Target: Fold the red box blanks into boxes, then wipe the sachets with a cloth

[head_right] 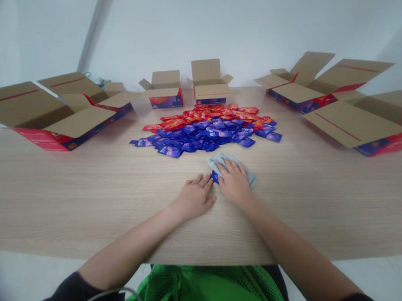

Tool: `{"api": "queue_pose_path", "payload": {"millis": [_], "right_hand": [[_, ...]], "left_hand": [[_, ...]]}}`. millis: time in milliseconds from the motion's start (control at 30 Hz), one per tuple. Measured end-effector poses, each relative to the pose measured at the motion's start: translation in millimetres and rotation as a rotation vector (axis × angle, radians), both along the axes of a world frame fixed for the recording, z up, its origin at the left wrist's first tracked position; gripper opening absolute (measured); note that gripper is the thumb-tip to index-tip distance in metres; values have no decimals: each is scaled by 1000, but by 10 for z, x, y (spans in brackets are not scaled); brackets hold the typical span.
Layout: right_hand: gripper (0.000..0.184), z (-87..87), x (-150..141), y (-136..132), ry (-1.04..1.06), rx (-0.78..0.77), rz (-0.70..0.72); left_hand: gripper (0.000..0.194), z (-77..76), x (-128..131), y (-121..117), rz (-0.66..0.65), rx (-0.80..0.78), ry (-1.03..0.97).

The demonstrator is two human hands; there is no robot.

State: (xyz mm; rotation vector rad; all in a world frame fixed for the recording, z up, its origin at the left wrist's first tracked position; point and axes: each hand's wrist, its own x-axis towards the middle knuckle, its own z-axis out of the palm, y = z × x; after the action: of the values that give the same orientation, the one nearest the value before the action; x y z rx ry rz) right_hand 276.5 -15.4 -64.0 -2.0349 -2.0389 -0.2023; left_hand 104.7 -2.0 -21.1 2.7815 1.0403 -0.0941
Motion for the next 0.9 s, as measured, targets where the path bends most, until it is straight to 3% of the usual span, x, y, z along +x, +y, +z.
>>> {"api": "queue_pose_path", "payload": {"millis": [167,300,667,900], "right_hand": [[50,23,-260,5,101,-53,184],[50,33,-193,-40,108,-54,207],[49,-78,377,-93,-12,26,-126],[49,-61,259,-70,-4,41,-87]], "left_hand": [[49,23,1,-4,-6,25,-13],[51,15,-5,3,-12,17,-7],[64,18,-23,40,-20,-42,43],[65,20,-23,34,-19,-45,26]]}}
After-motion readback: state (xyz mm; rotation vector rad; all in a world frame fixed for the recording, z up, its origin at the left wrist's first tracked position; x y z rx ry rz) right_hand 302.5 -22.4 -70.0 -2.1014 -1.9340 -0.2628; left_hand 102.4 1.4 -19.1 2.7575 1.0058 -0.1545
